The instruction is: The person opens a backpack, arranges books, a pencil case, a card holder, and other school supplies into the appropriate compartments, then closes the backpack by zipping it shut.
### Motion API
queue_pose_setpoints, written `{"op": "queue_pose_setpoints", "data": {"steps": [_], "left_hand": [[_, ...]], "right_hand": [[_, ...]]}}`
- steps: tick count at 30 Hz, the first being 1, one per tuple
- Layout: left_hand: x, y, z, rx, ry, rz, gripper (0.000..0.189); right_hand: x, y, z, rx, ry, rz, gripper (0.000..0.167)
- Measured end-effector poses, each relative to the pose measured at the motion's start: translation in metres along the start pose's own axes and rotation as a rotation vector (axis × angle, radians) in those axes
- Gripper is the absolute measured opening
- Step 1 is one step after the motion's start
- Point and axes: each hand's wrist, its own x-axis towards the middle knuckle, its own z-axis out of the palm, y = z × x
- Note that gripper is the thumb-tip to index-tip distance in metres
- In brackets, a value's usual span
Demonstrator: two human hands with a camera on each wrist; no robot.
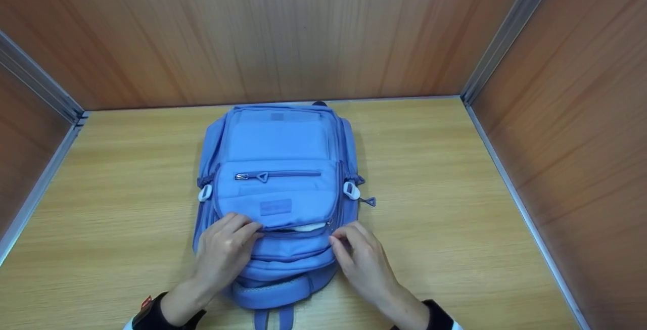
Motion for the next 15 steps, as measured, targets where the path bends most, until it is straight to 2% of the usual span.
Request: {"op": "queue_pose_setpoints", "data": {"steps": [3, 9, 15], "left_hand": [[0.0, 0.0, 0.0, -0.016, 0.009, -0.013, 0.015], [0.001, 0.001, 0.001, -0.033, 0.031, -0.026, 0.011], [0.002, 0.001, 0.0, -0.033, 0.035, -0.032, 0.011]], "right_hand": [[-0.003, -0.006, 0.006, 0.035, 0.009, -0.003, 0.024], [-0.007, -0.018, 0.022, 0.12, 0.001, -0.078, 0.026], [-0.006, -0.03, 0.039, 0.188, -0.018, -0.077, 0.025]]}}
